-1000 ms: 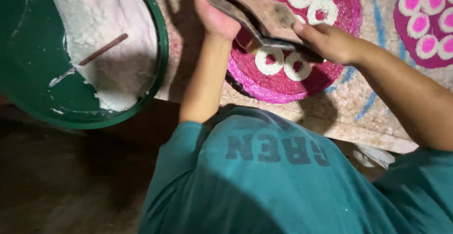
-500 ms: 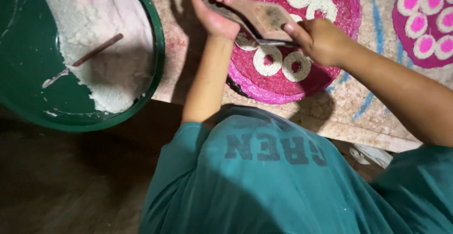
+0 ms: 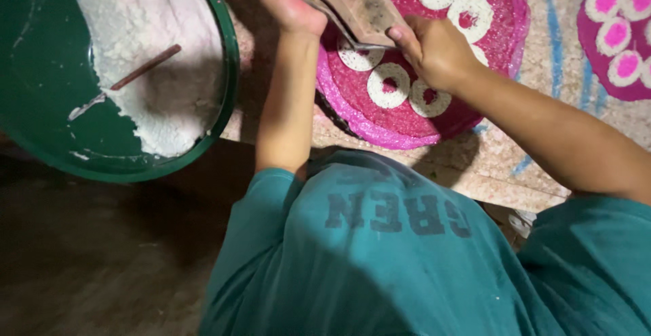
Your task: The person uses a wooden press to form white circular shapes from a white paste onto a pink glittery mat. They then scoop pink paste and place it into the center of each white circle, creating a two-toned decorative pattern.
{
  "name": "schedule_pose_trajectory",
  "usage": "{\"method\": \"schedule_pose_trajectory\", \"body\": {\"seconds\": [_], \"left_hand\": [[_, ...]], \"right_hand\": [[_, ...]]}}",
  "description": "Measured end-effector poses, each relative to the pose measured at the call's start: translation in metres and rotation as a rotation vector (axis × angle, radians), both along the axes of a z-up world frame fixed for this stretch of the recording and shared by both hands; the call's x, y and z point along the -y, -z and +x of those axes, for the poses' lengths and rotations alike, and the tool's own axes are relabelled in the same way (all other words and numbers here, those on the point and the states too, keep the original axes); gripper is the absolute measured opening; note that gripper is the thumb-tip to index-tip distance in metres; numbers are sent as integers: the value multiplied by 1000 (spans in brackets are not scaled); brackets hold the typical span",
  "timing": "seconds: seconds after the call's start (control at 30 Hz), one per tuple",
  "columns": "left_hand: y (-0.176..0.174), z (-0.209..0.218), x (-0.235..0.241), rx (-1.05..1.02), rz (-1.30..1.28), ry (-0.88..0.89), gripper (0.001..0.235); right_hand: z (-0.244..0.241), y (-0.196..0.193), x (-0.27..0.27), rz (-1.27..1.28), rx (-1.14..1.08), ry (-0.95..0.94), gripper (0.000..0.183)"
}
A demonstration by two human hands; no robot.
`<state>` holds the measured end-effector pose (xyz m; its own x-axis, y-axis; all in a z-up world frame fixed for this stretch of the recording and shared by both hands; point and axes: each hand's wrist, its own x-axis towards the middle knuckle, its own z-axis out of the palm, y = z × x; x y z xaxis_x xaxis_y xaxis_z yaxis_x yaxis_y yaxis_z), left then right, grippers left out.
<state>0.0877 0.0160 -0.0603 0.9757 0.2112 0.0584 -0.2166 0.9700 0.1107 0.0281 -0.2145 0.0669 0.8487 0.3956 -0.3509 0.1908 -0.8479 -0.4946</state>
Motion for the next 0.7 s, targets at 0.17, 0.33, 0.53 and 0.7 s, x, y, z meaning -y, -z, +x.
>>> {"method": "schedule_pose_trajectory", "body": {"seconds": [0.17, 0.33, 0.53, 0.7], "left_hand": [[25, -15, 15, 24, -55, 152, 47], [45, -28, 32, -138, 144, 329, 61], [7, -78, 9, 58, 1961, 330, 120], [-20, -86, 14, 168, 2208, 280, 118]], "right_hand": [[-4, 7, 16, -151, -176, 5, 63], [-6, -2, 80, -28, -64, 26, 68], [-49, 16, 148, 494, 21, 346, 73], [-91, 53, 167, 754, 39, 600, 75]]}}
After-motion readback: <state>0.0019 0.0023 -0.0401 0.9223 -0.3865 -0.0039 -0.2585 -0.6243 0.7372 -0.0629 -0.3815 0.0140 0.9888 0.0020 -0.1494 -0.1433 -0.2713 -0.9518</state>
